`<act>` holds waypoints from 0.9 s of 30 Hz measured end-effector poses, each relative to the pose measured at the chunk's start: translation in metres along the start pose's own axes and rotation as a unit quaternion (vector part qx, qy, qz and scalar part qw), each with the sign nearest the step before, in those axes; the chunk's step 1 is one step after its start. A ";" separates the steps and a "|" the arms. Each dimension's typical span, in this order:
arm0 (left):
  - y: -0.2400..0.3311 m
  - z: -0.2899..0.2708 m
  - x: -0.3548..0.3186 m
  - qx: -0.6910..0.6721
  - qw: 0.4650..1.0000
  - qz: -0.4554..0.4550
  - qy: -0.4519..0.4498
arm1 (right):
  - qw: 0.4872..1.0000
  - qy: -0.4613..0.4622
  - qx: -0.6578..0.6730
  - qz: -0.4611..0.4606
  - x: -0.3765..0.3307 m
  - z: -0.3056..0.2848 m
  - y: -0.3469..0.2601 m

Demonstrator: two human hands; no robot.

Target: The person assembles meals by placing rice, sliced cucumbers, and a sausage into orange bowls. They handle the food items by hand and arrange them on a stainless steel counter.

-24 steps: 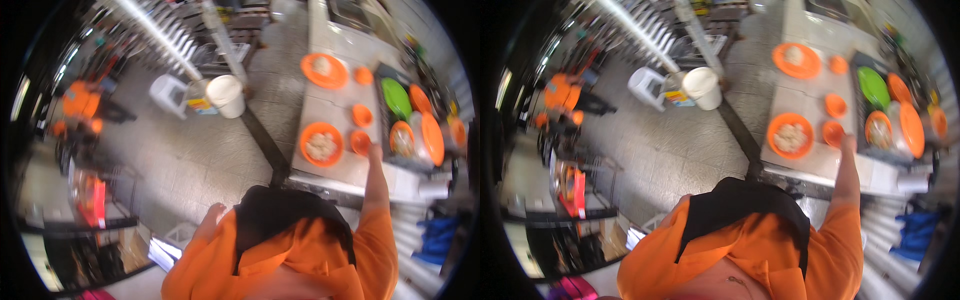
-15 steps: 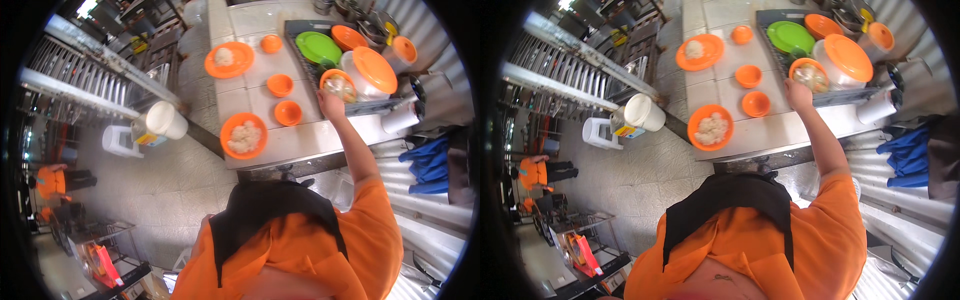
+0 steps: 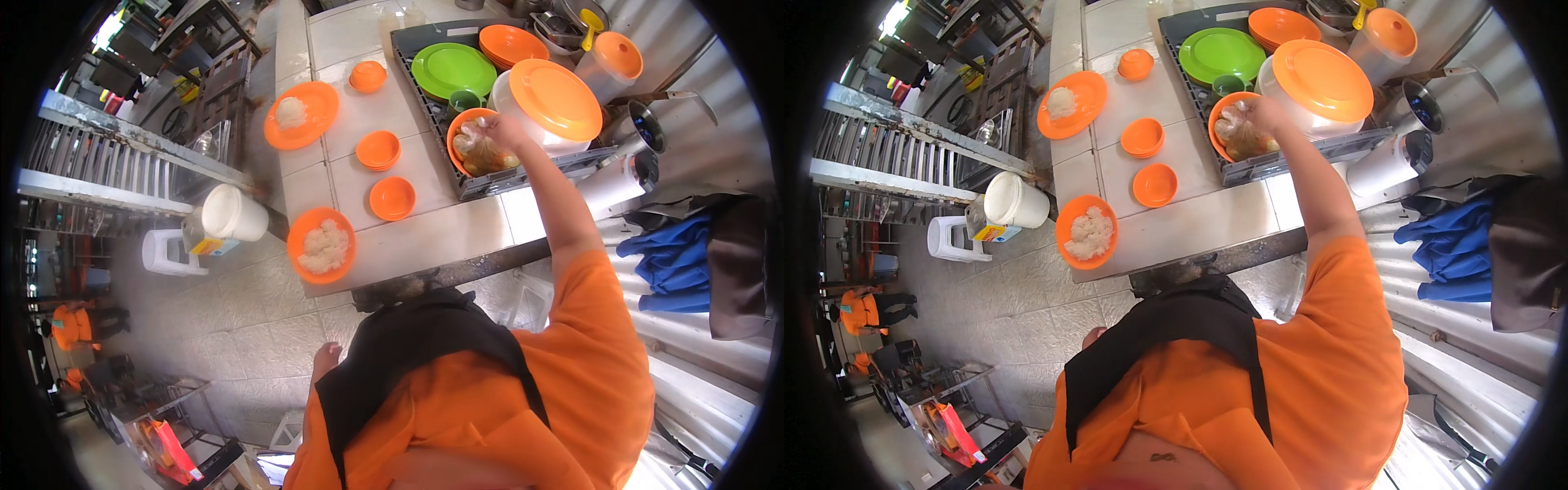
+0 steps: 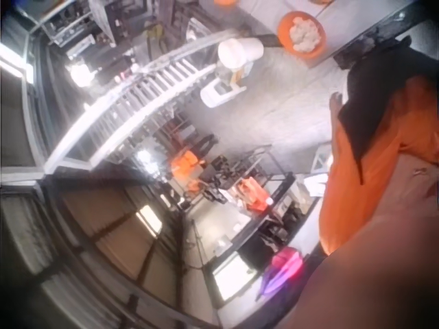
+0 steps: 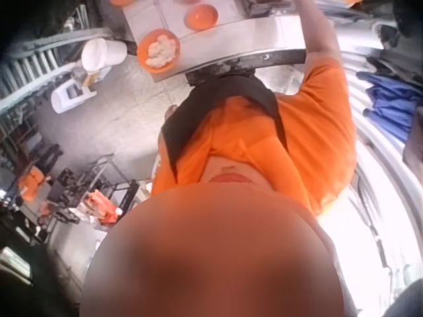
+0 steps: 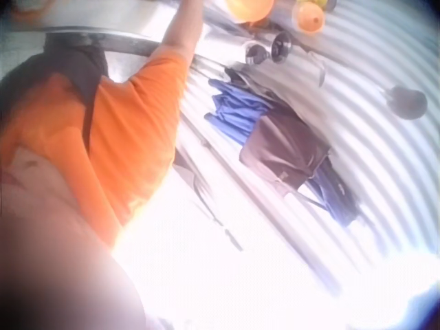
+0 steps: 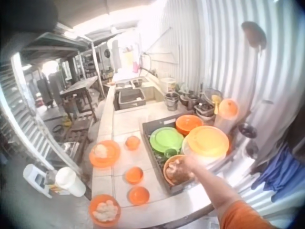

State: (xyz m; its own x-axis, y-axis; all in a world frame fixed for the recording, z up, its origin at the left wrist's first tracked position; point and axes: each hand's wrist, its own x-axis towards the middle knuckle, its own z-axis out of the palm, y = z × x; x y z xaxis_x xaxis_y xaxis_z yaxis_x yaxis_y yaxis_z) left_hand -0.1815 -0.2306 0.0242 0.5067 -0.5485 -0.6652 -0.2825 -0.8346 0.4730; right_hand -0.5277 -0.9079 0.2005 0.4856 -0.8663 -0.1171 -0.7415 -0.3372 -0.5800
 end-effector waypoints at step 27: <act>0.178 -0.074 -0.009 0.012 0.976 0.092 -0.195 | 0.919 0.001 0.387 -0.073 -0.041 -0.132 -0.153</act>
State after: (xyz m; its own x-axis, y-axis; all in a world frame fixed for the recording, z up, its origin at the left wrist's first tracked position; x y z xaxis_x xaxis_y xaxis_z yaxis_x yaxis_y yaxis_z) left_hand -0.1759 -0.3708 0.1575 0.0987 -0.6634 -0.7418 -0.3615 -0.7184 0.5943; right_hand -0.4951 -0.8691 0.4008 0.5520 -0.8338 0.0081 -0.1171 -0.0871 -0.9893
